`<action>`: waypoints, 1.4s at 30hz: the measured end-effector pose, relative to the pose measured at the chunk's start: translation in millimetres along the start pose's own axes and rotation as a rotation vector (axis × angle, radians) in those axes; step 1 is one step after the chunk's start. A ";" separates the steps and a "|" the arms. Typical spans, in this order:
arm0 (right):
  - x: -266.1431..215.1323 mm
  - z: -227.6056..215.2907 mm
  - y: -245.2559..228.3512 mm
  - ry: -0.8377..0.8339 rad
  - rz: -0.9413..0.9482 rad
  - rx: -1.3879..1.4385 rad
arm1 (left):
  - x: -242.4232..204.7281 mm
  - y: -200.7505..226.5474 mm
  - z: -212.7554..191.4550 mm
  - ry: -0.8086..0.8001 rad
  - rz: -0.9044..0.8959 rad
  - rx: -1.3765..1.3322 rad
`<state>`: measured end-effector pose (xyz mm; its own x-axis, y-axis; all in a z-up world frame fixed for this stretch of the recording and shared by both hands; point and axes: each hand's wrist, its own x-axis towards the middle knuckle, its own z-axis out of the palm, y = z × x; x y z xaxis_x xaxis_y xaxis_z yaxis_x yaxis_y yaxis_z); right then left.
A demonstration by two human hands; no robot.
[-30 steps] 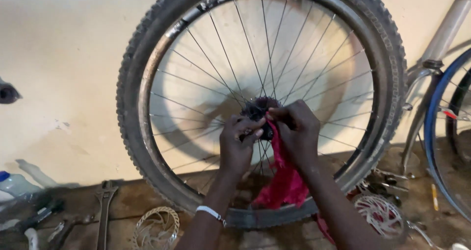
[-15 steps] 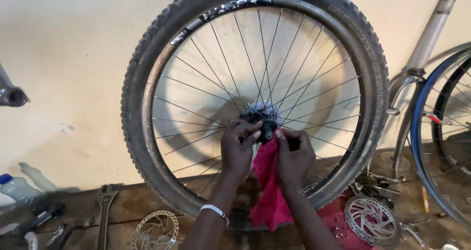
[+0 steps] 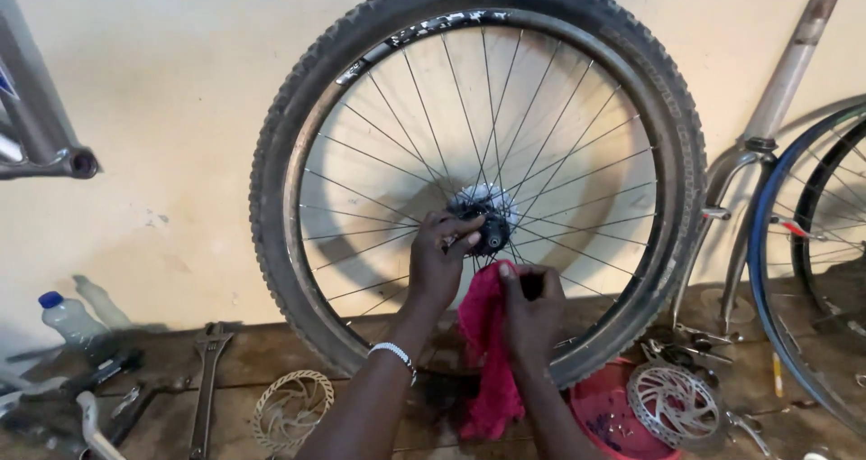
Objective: Cleaning a bicycle wheel hub and preparing to install a disc brake rotor.
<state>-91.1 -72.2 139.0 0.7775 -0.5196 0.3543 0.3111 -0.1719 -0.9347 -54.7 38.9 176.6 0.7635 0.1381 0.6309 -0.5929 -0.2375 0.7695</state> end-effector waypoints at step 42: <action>-41.1 10.0 29.3 -0.202 -0.277 -0.363 | -1.4 11.7 -5.5 -0.012 -0.092 0.074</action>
<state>-108.5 -47.5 97.3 0.7942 -0.2470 0.5551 0.3383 -0.5792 -0.7417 -64.2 41.2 185.3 0.8170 0.1514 0.5564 -0.4999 -0.2948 0.8143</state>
